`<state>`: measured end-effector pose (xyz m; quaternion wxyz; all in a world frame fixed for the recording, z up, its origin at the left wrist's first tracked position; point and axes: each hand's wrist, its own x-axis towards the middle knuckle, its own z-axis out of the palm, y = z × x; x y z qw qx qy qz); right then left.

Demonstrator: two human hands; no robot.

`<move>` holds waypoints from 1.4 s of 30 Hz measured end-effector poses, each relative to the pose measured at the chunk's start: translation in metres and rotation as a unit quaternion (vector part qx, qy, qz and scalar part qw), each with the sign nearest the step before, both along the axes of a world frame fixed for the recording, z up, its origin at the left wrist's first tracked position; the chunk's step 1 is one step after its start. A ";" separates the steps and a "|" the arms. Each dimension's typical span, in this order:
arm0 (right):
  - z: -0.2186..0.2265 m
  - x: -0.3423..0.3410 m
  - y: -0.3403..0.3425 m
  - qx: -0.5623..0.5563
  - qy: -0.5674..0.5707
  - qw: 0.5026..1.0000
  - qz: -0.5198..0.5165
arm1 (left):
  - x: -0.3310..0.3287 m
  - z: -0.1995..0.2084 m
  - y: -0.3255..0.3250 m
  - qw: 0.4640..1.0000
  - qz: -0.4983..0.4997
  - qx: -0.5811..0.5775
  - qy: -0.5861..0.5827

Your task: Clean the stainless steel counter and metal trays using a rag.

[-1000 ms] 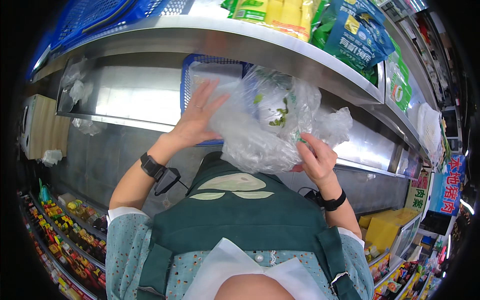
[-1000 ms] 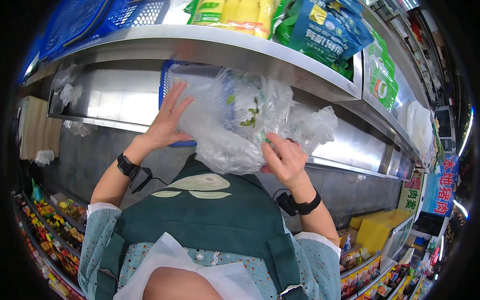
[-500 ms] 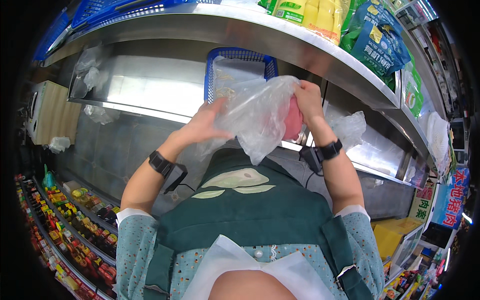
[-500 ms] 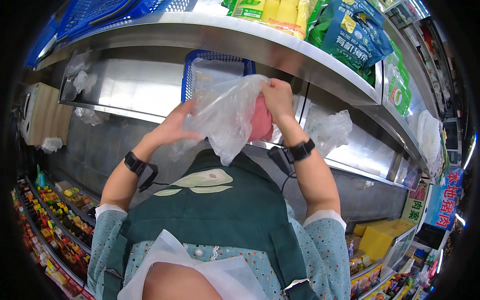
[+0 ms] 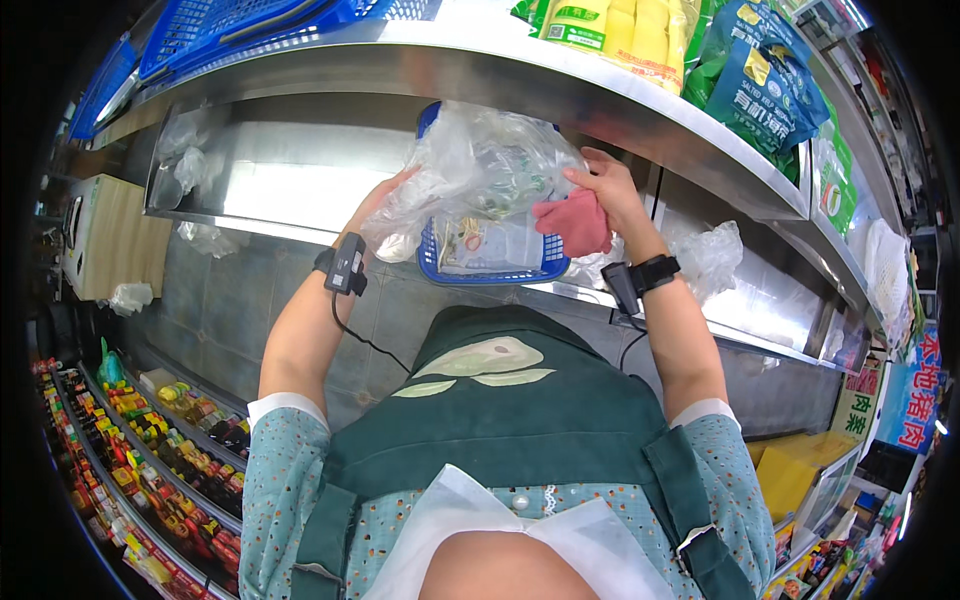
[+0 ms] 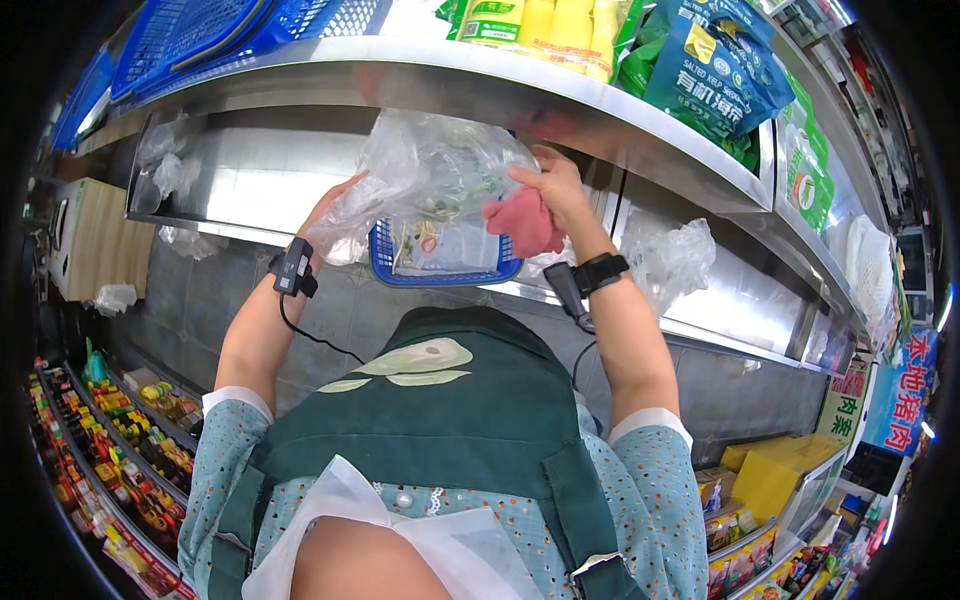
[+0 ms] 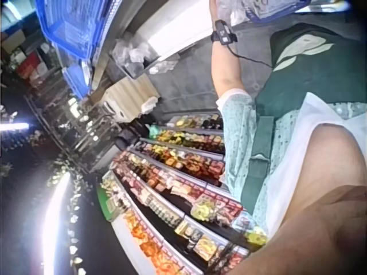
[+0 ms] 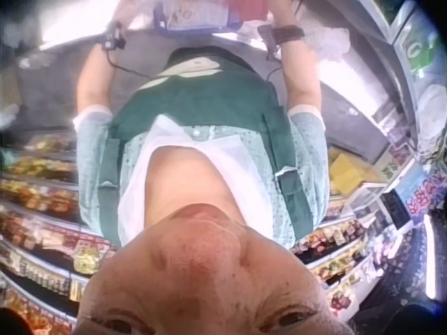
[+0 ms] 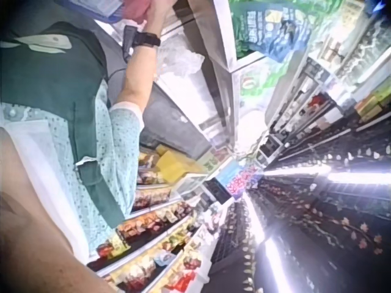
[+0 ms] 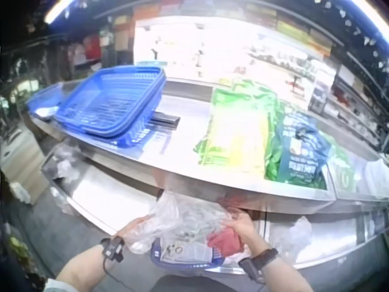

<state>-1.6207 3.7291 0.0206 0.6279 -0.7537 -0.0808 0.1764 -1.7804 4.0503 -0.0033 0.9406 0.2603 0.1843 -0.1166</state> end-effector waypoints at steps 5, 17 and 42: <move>0.003 -0.022 -0.001 -0.050 -0.128 0.979 -0.149 | -0.008 -0.014 -0.007 0.976 0.053 0.110 -0.179; -0.038 -0.031 0.042 0.192 0.374 0.905 0.064 | -0.025 -0.025 -0.014 0.938 0.005 0.316 -0.143; 0.036 -0.024 0.001 -0.294 -0.139 0.927 0.184 | -0.026 -0.007 0.020 0.928 0.138 0.345 -0.023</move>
